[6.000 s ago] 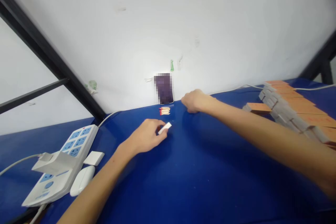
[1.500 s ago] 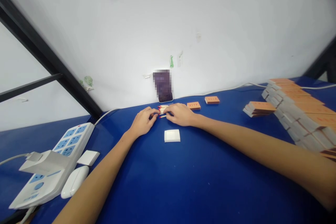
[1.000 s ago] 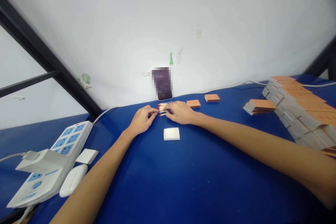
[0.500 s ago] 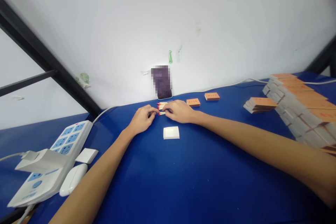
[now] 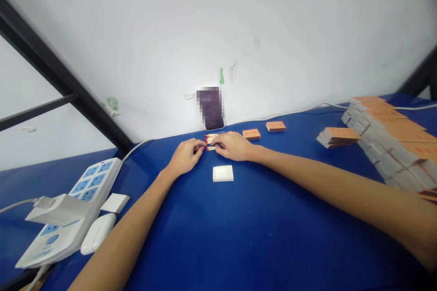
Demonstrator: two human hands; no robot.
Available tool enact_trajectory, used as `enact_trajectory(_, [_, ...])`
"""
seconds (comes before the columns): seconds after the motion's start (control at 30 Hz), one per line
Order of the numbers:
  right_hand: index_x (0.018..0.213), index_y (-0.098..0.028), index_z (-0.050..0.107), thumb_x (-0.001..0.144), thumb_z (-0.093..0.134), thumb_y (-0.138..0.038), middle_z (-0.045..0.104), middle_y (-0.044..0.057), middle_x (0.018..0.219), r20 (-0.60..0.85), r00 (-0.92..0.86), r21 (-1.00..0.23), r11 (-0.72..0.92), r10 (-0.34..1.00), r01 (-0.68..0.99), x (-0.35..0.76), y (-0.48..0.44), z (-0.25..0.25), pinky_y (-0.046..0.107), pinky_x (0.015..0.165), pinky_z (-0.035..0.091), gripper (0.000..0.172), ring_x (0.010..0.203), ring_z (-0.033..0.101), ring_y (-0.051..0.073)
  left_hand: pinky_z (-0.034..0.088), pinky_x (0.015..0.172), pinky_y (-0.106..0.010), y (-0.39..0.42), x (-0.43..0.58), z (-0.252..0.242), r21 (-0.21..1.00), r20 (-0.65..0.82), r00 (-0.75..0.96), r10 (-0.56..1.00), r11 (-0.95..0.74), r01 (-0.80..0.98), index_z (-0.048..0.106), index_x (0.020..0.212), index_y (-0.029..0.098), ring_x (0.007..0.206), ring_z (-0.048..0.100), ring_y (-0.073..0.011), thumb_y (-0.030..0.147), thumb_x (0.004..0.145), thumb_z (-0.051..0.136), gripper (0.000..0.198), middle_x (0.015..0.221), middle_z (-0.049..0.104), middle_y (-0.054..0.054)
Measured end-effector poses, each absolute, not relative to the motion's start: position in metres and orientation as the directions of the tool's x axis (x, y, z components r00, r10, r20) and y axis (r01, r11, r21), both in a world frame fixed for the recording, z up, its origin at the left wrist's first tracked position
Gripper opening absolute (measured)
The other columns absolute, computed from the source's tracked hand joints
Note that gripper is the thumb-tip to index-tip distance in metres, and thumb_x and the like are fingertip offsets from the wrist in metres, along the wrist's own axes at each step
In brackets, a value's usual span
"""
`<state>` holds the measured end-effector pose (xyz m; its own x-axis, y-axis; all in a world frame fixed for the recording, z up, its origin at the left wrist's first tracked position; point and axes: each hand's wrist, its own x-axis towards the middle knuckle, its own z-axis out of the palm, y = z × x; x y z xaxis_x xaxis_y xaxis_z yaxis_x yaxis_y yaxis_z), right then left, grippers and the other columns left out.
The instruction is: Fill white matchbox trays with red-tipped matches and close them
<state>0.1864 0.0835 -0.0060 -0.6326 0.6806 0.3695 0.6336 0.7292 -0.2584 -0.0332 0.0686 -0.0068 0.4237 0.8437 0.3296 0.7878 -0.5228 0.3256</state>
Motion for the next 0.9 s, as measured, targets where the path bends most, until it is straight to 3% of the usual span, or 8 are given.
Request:
enact_trajectory(0.57, [0.095,-0.02,0.072,0.088,0.05,-0.023,0.073,0.004,0.087,0.399,-0.647,-0.263,0.757,0.65,0.598,0.1861,0.0856,-0.0078,0.026,0.066,0.032,0.024,0.074,0.06,0.016,0.038,0.063,-0.026,0.0664,-0.0324,-0.0039,0.337,0.316,0.436,0.843,-0.529,0.779,0.072,0.1,0.021,0.064,0.05,-0.0125,0.029,0.091,0.051,0.024,0.078,0.062,-0.001])
enact_trajectory(0.9, [0.1,-0.019,0.074,0.08,0.055,-0.018,0.068,0.002,0.079,0.407,-0.691,-0.306,0.802,0.597,0.512,0.1886,0.0807,-0.0015,0.025,0.063,0.031,0.027,0.067,0.054,0.014,0.037,0.062,-0.026,0.0664,-0.0324,-0.004,0.334,0.315,0.438,0.842,-0.53,0.779,0.072,0.1,0.021,0.062,0.049,-0.0125,0.03,0.091,0.051,0.024,0.073,0.06,0.0])
